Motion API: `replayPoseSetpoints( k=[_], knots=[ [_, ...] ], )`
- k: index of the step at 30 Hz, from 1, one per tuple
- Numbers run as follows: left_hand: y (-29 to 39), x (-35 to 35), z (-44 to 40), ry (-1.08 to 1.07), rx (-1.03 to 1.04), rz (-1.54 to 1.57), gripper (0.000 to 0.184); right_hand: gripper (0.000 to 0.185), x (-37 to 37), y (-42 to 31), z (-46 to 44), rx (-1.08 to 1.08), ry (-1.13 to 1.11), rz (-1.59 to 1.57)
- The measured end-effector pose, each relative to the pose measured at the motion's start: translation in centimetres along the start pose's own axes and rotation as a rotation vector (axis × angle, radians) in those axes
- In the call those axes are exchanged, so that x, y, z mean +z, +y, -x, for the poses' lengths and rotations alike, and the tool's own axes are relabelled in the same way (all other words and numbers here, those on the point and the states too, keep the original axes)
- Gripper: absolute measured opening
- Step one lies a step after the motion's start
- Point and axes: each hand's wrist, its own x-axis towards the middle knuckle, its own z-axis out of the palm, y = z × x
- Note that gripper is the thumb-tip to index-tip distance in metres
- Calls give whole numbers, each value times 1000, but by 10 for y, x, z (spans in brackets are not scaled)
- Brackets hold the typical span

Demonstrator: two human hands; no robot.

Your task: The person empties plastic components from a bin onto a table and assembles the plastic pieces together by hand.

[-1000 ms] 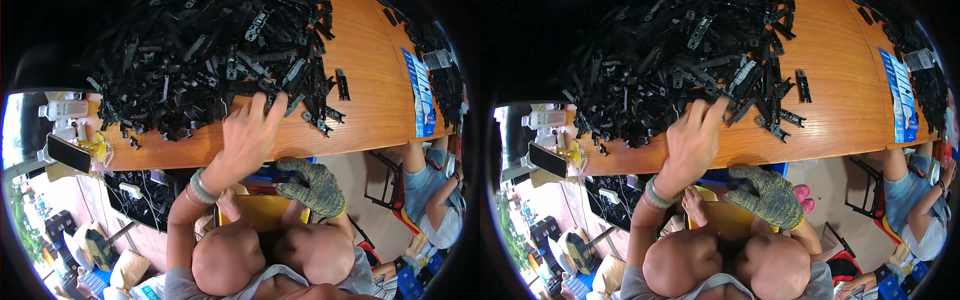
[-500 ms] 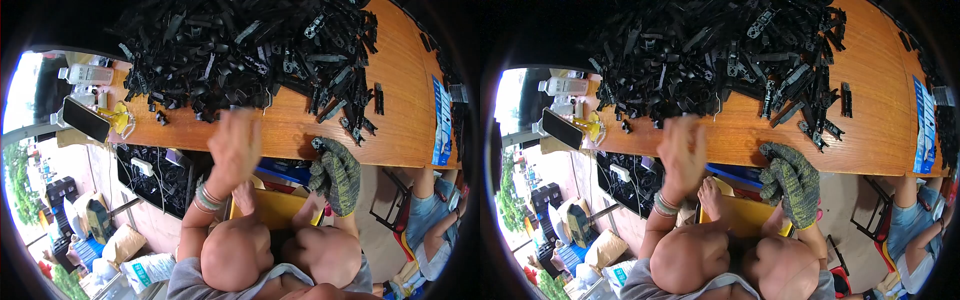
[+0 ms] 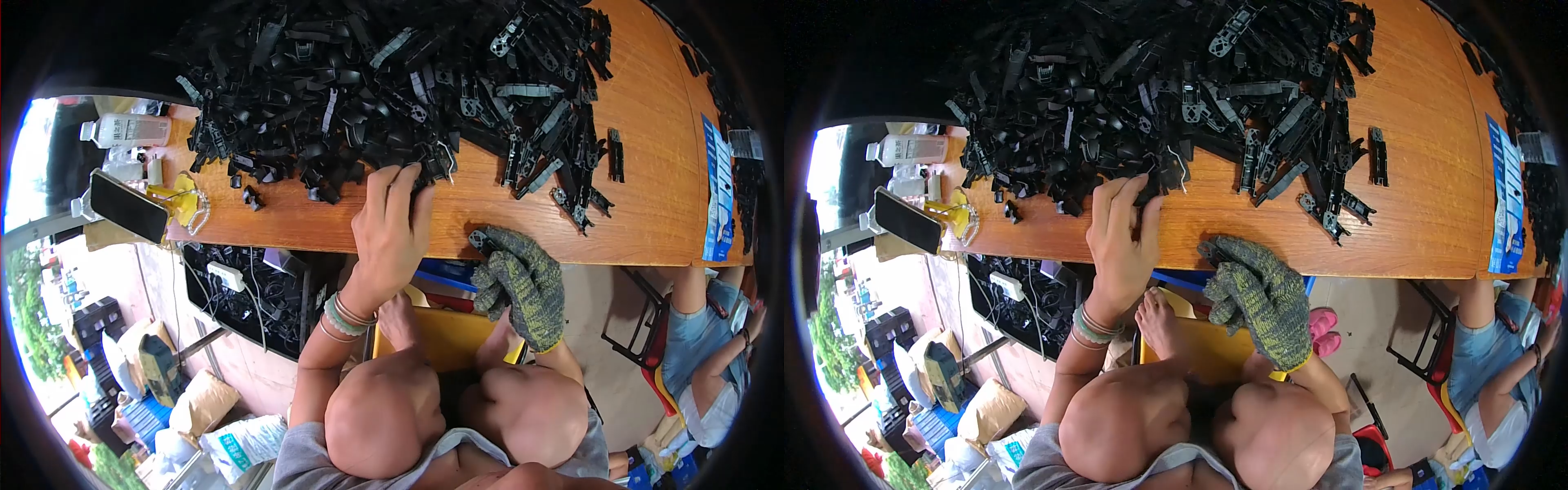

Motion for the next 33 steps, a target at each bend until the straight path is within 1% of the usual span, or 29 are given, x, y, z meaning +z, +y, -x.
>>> replayPoseSetpoints(
  k=[2,3,5,6,8,9,10,12,13,15,16,17,18,19,20,21,22,23,24,25,26,28,30,33],
  knots=[
    [-2,-2,-2,76,42,35,26,32,0,0,-1,-2,-1,-6],
    [0,-3,-1,73,39,36,26,33,0,0,-1,-4,-2,-12],
    [7,-7,0,114,11,171,23,33,0,1,-1,6,12,-44],
    [11,-8,2,111,9,176,23,33,0,1,0,13,25,-75],
    [23,-8,5,-37,-259,626,22,33,-1,0,1,-18,22,-66],
    [33,-10,5,-102,-320,835,16,33,-2,-1,3,-48,14,-59],
    [39,-12,7,-225,-422,924,14,33,-3,1,4,-49,21,-57],
    [44,-12,8,-360,-473,972,17,32,-5,6,5,-183,-15,-2],
    [45,-12,7,-363,-474,977,17,32,-7,5,7,-162,-14,43],
    [44,-11,3,-422,-662,1086,17,31,-7,1,9,-174,-1,65],
    [43,-11,0,-422,-662,1087,17,30,-7,0,9,-185,8,83],
    [41,-11,-3,-488,-617,1083,16,30,-10,2,9,-186,9,84],
    [41,-11,-4,-554,-573,1078,15,29,-15,5,8,-228,24,174],
    [42,-11,-4,-555,-573,1079,15,27,-17,6,8,-269,40,263],
    [44,-10,-5,-539,-640,1100,11,27,-17,5,9,-269,41,263],
    [46,-9,-5,-523,-709,1120,7,25,-16,2,10,-238,101,192],
    [46,-8,-4,-524,-710,1120,7,24,-15,0,11,-207,160,120],
    [47,-8,-3,-503,-714,1057,6,23,-10,-2,11,-247,162,97],
    [47,-8,-1,-483,-716,995,6,23,-9,-2,10,-247,162,97],
    [46,-7,0,-483,-717,994,6,23,-8,-1,10,-232,163,142],
    [46,-6,3,-474,-689,995,5,24,-8,-1,11,-218,165,187],
    [44,-4,5,-466,-660,996,6,24,-6,0,10,-226,176,174],
    [43,-3,5,-474,-585,890,8,24,-6,1,10,-235,184,162],
    [44,-5,5,-482,-562,833,6,22,-7,1,10,-229,182,102]
  ],
)
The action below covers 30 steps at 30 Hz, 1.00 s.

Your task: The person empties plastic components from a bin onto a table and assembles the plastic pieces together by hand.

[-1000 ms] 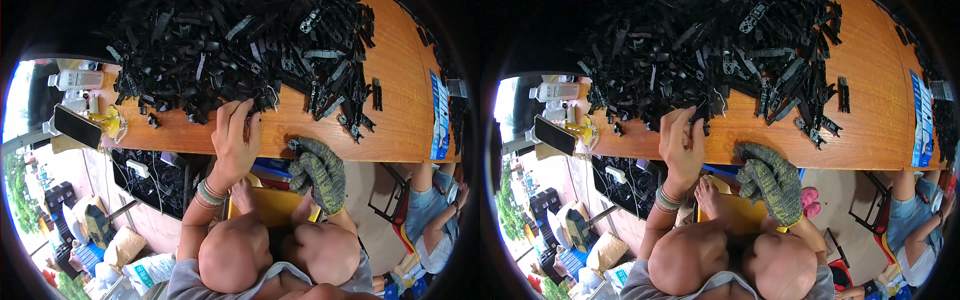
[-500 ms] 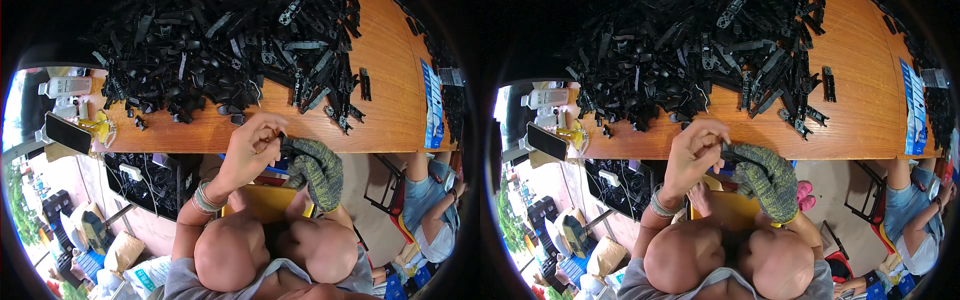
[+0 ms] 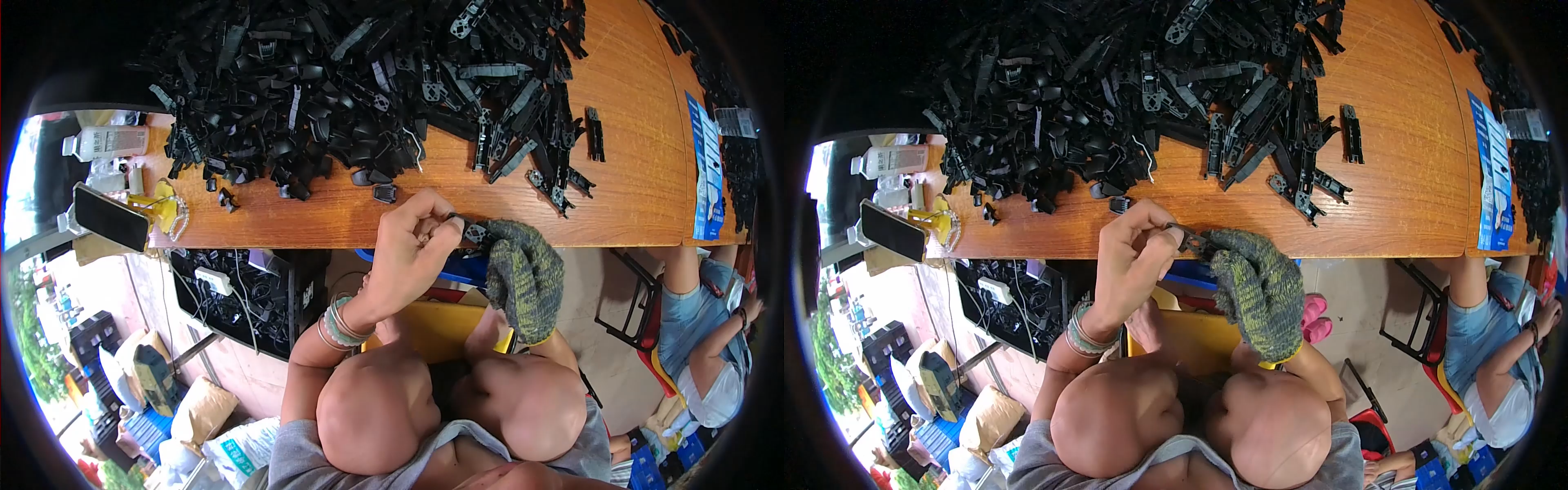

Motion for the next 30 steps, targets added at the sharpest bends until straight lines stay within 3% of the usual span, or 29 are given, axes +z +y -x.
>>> replayPoseSetpoints(
  k=[3,5,7,9,11,12,14,15,17,21,23,27,29,30],
  knots=[
    [9,0,-2,-22,86,-110,7,21,-4,2,-3,32,-11,58],
    [6,-2,-5,-47,191,-185,7,21,-9,12,-11,-628,-20,565],
    [5,-3,-8,-72,296,-260,8,21,-7,9,-4,-529,-15,525],
    [6,-4,-10,-65,183,-239,10,22,-7,8,-3,-430,-9,486],
    [6,-4,-8,-87,196,-243,11,22,-9,10,-4,-683,-1,739],
    [6,-4,-7,-107,208,-248,12,22,-9,7,-2,-682,-1,740],
    [5,-4,-9,-121,233,-248,12,21,-6,-3,2,-310,-17,534],
    [5,-4,-9,-135,256,-249,12,21,-7,1,0,-312,-19,534],
    [3,-4,-10,-134,258,-234,12,20,-8,12,-4,-544,5,511],
    [4,-4,-10,-152,241,-241,10,20,-7,4,0,-489,-9,503],
    [6,-3,-10,-148,259,-257,10,20,-5,2,2,-309,6,428],
    [8,-1,-11,-145,291,-267,9,19,-4,5,1,-458,45,461],
    [8,-1,-11,-148,285,-267,9,20,-4,-2,6,-96,35,256],
    [8,-1,-11,-150,280,-268,9,20,-5,-2,6,-96,36,256]
  ],
)
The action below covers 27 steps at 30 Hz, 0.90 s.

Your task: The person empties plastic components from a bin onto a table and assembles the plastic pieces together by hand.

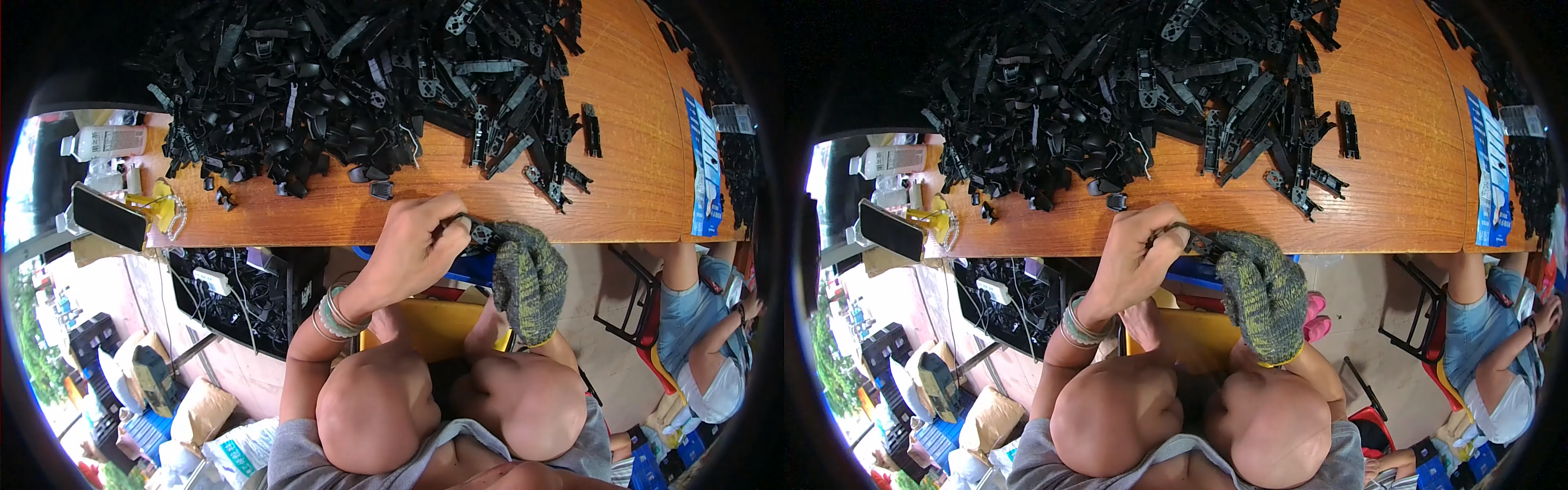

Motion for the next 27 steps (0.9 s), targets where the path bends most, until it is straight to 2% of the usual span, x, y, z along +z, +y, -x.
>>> replayPoseSetpoints(
  k=[3,5,7,9,11,12,14,15,17,18,20,21,23,24,26,27],
  knots=[
    [0,1,0,0,9,-7,9,20,-3,5,-2,-119,-7,109],
    [1,0,-1,-3,29,-17,10,20,-4,13,-6,-546,13,461],
    [0,0,0,-6,47,-27,11,20,-3,12,-4,-527,10,449],
    [-1,3,3,-24,5,63,20,20,-3,13,-6,-511,9,437],
    [3,13,3,45,-19,-6,25,20,-3,18,-13,-864,63,558],
    [5,16,3,114,-43,-73,31,20,-3,16,-11,-862,63,557],
    [0,20,3,139,-24,-49,32,21,-5,11,-6,-715,14,587],
    [-2,22,3,164,-7,-25,34,21,-6,12,-3,-713,15,588],
    [-5,25,3,194,39,-1,33,21,-4,13,-1,-559,2,387],
    [-6,25,3,227,82,22,32,21,-3,9,0,-557,3,387],
    [-10,26,4,242,104,-15,31,21,1,-1,3,-246,30,234],
    [-11,26,4,259,127,-52,30,21,0,1,2,-246,31,234],
    [-12,27,6,280,142,-61,30,21,-2,7,0,-573,42,523],
    [-12,28,7,302,158,-71,30,21,-4,4,1,-572,42,522],
    [-11,26,8,272,157,-57,29,22,-9,-4,4,-245,-64,258],
    [-9,24,8,243,157,-44,29,22,-9,-1,3,-245,-64,257]
  ],
)
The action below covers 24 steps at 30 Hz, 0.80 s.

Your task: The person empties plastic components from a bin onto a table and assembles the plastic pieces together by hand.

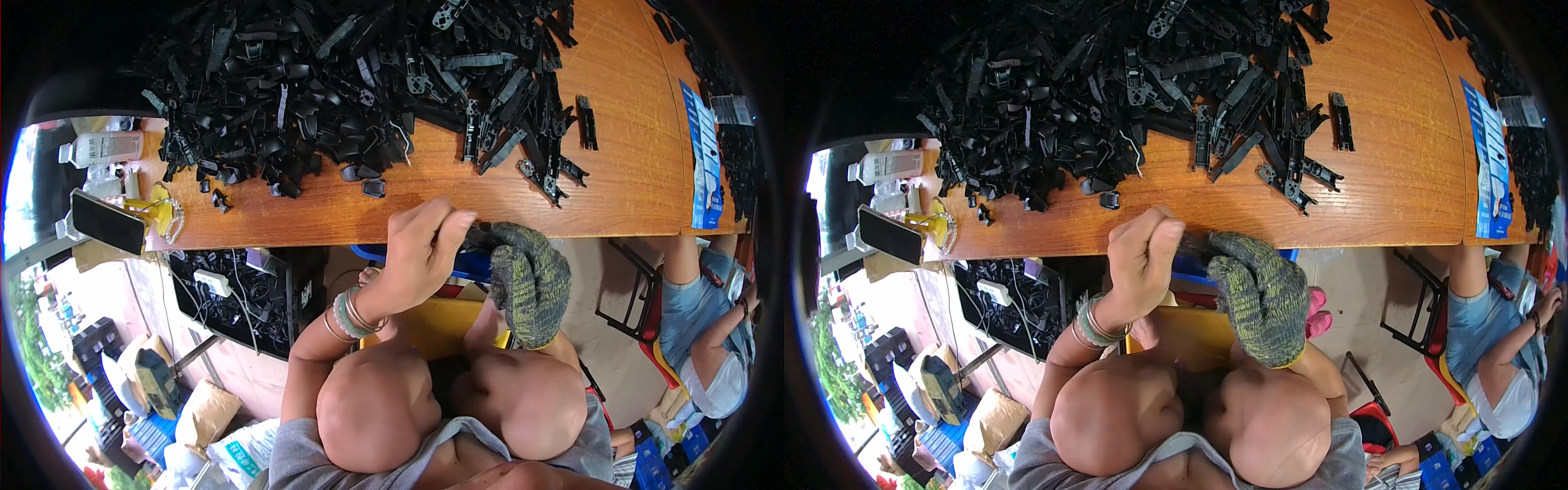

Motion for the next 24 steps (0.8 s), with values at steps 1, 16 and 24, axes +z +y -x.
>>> replayPoseSetpoints(
  k=[1,16,24],
  knots=[
    [2,0,-1,0,0,0,29,22,1,6,0,34,33,-41],
    [5,-10,-4,-187,-114,68,34,38,-3,39,-7,-754,90,315],
    [7,-2,-1,-129,-48,-7,33,48,-3,32,-2,-577,-15,286]
  ],
)
